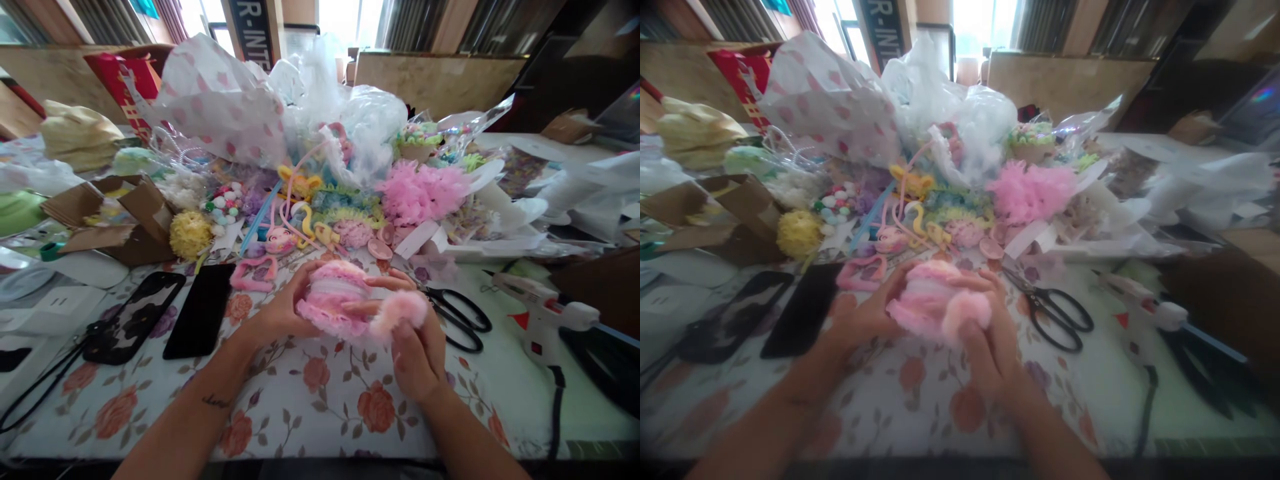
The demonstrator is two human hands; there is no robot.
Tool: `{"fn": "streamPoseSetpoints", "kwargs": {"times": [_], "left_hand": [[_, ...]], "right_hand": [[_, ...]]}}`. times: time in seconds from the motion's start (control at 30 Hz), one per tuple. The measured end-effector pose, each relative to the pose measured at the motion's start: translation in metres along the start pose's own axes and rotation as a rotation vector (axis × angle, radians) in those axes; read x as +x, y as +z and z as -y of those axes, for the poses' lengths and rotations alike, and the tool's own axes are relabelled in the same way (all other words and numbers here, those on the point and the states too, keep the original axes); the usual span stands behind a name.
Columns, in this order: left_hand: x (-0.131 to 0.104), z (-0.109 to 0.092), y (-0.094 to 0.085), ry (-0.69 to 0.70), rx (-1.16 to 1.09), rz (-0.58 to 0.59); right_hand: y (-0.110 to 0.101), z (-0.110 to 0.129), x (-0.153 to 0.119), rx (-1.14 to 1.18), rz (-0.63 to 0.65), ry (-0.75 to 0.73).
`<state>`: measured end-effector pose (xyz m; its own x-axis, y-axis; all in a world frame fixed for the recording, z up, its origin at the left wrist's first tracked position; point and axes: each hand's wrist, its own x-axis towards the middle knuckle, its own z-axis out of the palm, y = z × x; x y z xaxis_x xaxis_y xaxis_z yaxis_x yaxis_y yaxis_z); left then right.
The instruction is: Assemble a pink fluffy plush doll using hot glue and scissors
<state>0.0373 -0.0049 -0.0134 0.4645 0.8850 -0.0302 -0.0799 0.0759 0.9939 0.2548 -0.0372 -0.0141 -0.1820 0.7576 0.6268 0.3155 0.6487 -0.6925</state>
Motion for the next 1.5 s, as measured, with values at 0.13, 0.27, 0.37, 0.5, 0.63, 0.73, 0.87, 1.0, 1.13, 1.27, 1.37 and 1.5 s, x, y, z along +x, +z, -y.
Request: {"fn": "streamPoseSetpoints", "kwargs": {"times": [0.13,0.27,0.37,0.5,0.63,0.73,0.87,1.0,1.13,1.27,1.37,1.5], "left_hand": [[0.000,0.005,0.000,0.028,-0.010,0.070],[-0.003,0.004,0.002,0.000,-0.013,0.066],[-0.004,0.003,0.001,-0.017,-0.025,0.038],[-0.002,0.006,-0.002,0.011,-0.068,0.022],[0.000,0.010,-0.004,0.045,-0.087,0.010],[0.000,0.012,-0.004,0.044,-0.089,-0.004],[0.000,0.013,-0.004,0.025,-0.070,-0.015],[0.001,0.016,-0.004,0.032,-0.060,-0.020],[0.001,0.016,-0.005,0.040,-0.070,-0.008],[0.000,0.016,-0.005,0.011,-0.041,-0.038],[0.000,0.015,-0.005,0.000,-0.039,-0.058],[0.000,0.014,-0.004,0.004,-0.083,-0.043]], "right_hand": [[0.005,0.001,0.003,-0.033,0.099,-0.035],[0.013,-0.005,0.007,0.045,-0.082,0.156],[0.015,-0.010,0.010,0.221,-0.335,0.282],[0.012,-0.013,0.011,0.274,-0.486,0.278],[0.009,-0.015,0.006,0.395,-0.417,0.299],[0.009,-0.013,0.004,0.525,-0.317,0.325],[0.010,-0.010,0.003,0.515,-0.259,0.375],[0.009,-0.005,0.005,0.414,-0.175,0.351],[0.007,0.000,0.008,0.329,-0.106,0.294],[0.008,0.001,0.010,0.280,-0.085,0.260],[0.009,0.001,0.010,0.237,-0.075,0.241],[0.008,0.002,0.012,0.166,-0.050,0.217]]}}
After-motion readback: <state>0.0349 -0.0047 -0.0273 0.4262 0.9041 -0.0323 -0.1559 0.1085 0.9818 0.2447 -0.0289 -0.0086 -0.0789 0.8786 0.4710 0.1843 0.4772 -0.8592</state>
